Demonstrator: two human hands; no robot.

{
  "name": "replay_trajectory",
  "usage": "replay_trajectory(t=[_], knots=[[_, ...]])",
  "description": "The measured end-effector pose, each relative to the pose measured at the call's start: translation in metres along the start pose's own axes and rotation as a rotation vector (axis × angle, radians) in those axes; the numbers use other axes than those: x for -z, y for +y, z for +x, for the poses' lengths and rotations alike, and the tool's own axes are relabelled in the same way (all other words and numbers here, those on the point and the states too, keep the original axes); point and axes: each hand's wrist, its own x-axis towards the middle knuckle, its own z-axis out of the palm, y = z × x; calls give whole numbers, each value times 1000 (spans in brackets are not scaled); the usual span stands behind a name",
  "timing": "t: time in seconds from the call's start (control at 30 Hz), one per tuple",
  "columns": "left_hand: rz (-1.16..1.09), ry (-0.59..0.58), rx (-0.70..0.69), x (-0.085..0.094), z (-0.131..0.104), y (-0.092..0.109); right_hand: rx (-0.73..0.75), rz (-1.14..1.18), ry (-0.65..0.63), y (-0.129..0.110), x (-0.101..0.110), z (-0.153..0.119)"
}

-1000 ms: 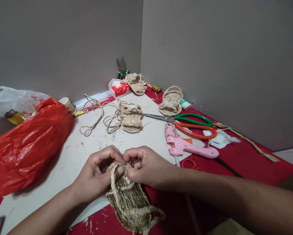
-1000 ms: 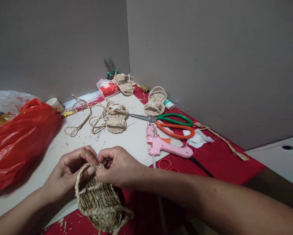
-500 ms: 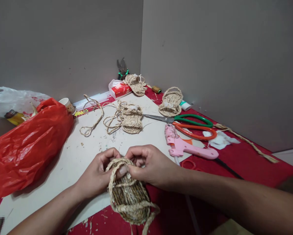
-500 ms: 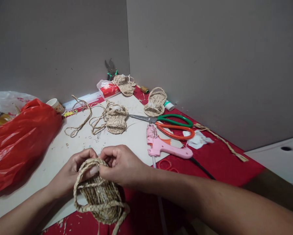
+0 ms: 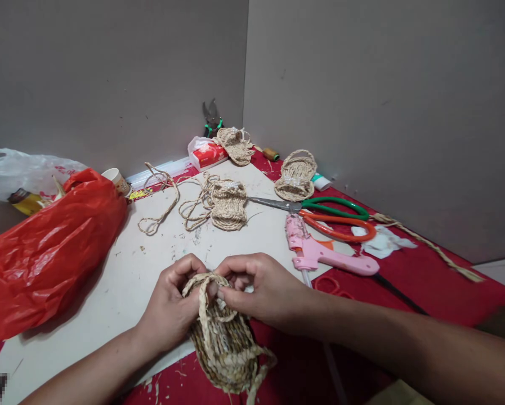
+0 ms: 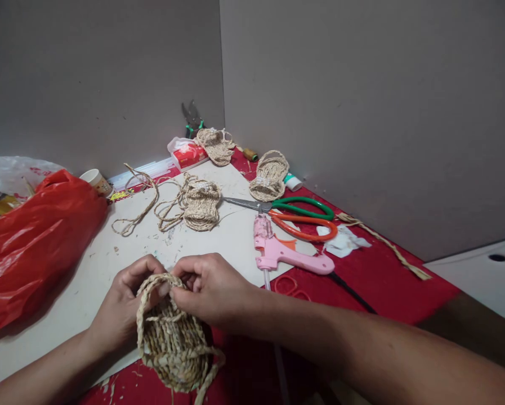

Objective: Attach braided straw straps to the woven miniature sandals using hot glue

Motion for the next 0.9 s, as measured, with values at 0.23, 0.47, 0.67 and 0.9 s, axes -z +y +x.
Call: replay_trajectory(t=[0.23,0.47,0.67,0.9], knots=[[22,21,-14,4,-1,6,-87,168,-139,-2,8,0],[10,38,-28,8,1,14,-16,246,-194,-2,16,1],[36,-10,-45,5,-4,7,16,207,-92,-1,11,3],[36,-19,-47,4,-4,5,49,67,-31,-4,4,0]])
